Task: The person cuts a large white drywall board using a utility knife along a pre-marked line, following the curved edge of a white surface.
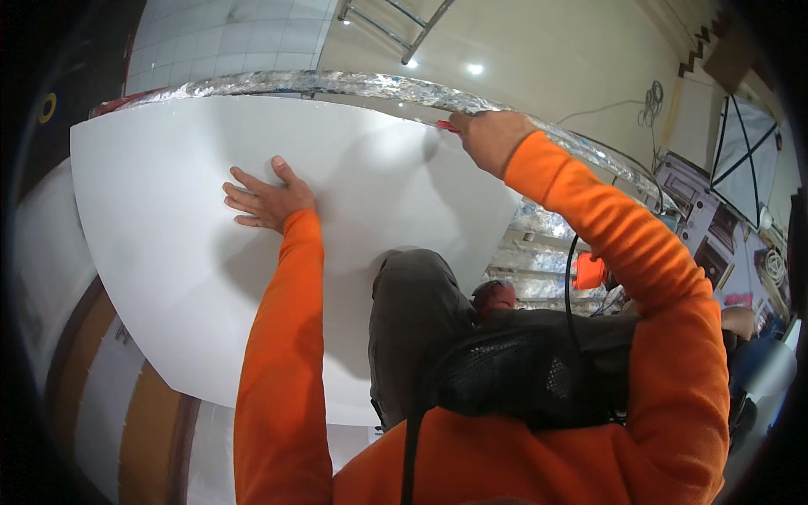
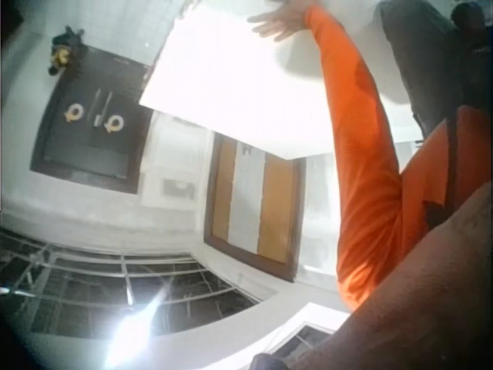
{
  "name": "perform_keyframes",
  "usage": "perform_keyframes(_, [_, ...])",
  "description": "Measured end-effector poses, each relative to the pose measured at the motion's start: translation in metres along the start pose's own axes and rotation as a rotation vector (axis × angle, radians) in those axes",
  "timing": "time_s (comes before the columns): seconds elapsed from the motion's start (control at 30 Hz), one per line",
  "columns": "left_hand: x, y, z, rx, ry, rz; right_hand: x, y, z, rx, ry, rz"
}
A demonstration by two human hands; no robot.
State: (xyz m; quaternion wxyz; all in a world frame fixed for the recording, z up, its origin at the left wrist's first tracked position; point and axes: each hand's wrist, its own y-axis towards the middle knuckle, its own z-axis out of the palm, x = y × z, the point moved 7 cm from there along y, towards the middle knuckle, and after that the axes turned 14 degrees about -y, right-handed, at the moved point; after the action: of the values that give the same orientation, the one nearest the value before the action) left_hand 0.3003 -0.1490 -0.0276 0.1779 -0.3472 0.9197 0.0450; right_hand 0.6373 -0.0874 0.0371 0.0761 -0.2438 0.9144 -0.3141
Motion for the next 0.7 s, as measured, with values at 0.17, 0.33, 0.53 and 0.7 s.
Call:
perform_keyframes(0.17, [-0.001,-0.001,0.001,-0.032,0.007,0.020,0.005,0.003,-0.012,-0.034,0.003,0.008])
perform_keyframes(0.33, [-0.002,-0.003,-0.004,-0.040,0.030,0.012,0.001,-0.020,-0.006,0.038,0.002,0.028])
perform_keyframes(0.53, [-0.009,-0.003,-0.002,-0.030,-0.015,0.025,0.009,-0.010,0.001,-0.118,-0.141,0.013])
perform_keyframes(0.7, [-0.003,-0.001,-0.007,-0.027,-0.015,0.012,0.006,-0.019,0.006,0.073,-0.036,0.033])
